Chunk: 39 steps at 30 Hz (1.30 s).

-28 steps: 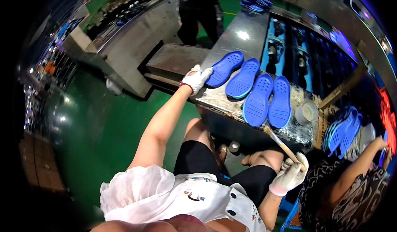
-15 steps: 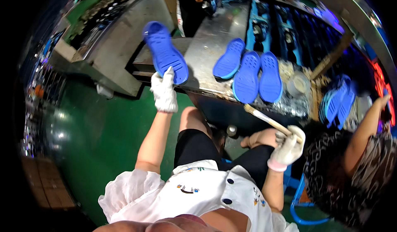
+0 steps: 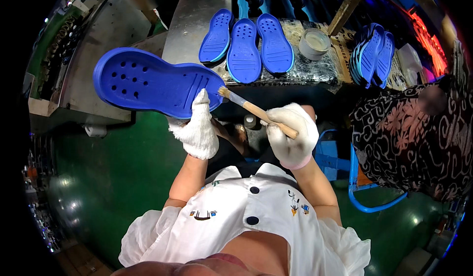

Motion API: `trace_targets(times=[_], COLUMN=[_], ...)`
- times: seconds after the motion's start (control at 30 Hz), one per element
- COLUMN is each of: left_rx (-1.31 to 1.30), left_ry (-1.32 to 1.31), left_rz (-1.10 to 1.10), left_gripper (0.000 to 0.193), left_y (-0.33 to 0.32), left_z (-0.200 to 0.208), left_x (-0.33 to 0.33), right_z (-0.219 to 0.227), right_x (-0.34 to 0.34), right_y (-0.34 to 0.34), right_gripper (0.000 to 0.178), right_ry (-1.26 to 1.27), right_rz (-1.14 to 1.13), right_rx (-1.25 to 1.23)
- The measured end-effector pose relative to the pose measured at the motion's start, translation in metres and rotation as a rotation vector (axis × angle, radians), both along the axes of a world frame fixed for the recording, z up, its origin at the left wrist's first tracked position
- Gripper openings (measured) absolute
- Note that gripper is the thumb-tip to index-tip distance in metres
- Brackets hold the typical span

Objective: The person applies a liquid from a small container onto the surface of blue shoe insoles using a brush, handling the insoles one by one and placing them onto a moving conveyor belt.

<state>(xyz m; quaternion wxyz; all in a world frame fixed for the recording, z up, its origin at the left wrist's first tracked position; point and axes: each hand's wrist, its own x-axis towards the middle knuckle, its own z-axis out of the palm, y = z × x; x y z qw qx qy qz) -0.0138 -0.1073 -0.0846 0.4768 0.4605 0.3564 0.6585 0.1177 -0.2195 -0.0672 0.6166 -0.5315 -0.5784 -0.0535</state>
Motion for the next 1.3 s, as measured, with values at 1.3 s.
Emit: trace_targets(times=[1.3], left_rx=[-0.016], left_ry=[0.015], left_rz=[-0.345], left_gripper=[0.051], left_y=[0.047], left_z=[0.001], left_x=[0.028], right_z=[-0.009], right_x=[0.034], right_y=[-0.019], right_gripper=[0.021], right_ry=[-0.013], right_rz=[-0.171], right_rx=[0.053])
